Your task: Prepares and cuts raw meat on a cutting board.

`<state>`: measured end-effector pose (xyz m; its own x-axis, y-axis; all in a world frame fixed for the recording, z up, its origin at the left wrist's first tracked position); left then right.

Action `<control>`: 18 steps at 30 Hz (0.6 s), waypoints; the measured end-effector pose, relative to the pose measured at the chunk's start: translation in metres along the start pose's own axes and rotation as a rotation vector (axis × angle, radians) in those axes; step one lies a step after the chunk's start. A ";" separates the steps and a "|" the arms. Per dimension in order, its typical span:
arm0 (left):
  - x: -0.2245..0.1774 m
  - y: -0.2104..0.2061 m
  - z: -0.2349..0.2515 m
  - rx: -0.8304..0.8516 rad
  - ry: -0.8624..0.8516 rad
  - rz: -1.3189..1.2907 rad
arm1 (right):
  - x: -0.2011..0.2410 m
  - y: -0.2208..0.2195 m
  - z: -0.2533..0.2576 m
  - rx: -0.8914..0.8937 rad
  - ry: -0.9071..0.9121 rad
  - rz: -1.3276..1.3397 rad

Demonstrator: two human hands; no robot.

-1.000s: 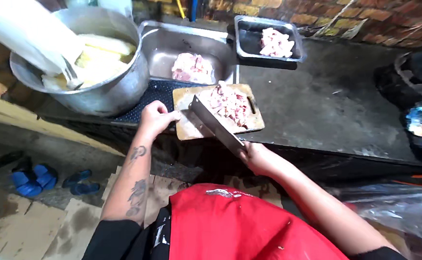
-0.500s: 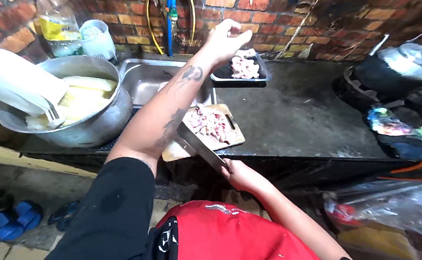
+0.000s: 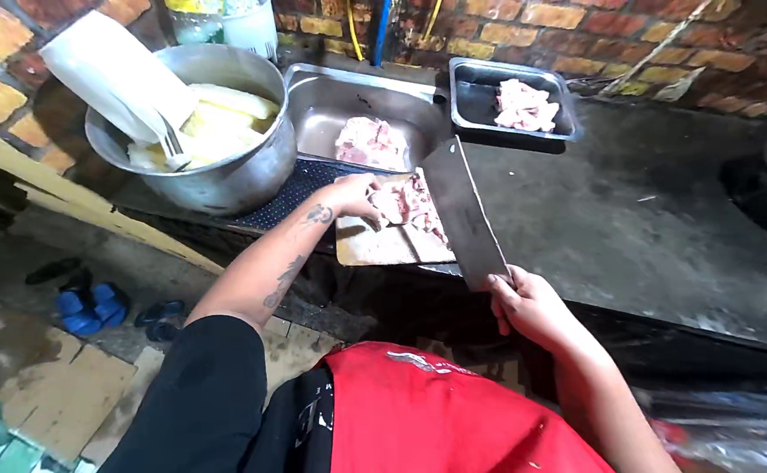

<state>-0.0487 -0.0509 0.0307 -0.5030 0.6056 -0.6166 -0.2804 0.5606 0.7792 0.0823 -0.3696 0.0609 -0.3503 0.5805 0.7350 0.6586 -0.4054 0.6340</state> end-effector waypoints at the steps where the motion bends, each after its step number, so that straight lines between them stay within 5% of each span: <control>1: 0.000 -0.009 0.003 -0.030 -0.031 -0.030 | -0.001 -0.001 0.000 0.003 0.000 0.001; 8: 0.001 -0.032 0.012 -0.222 0.145 -0.162 | -0.009 -0.010 -0.006 0.041 -0.031 -0.014; 18: 0.002 -0.047 -0.028 -0.334 -0.055 -0.056 | -0.018 -0.004 -0.008 -0.030 -0.031 -0.013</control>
<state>-0.0592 -0.0918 -0.0039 -0.4372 0.6134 -0.6577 -0.5631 0.3835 0.7320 0.0806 -0.3838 0.0472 -0.3375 0.6071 0.7194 0.6335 -0.4188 0.6506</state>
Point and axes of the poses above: each hand's wrist, its own z-axis towards the middle knuckle, its own y-axis out of the back of the hand, x = y × z, the point moved 1 cm from there along z, towards the middle knuckle, and after that the axes turned 10 degrees about -x, right-handed, at the moved point
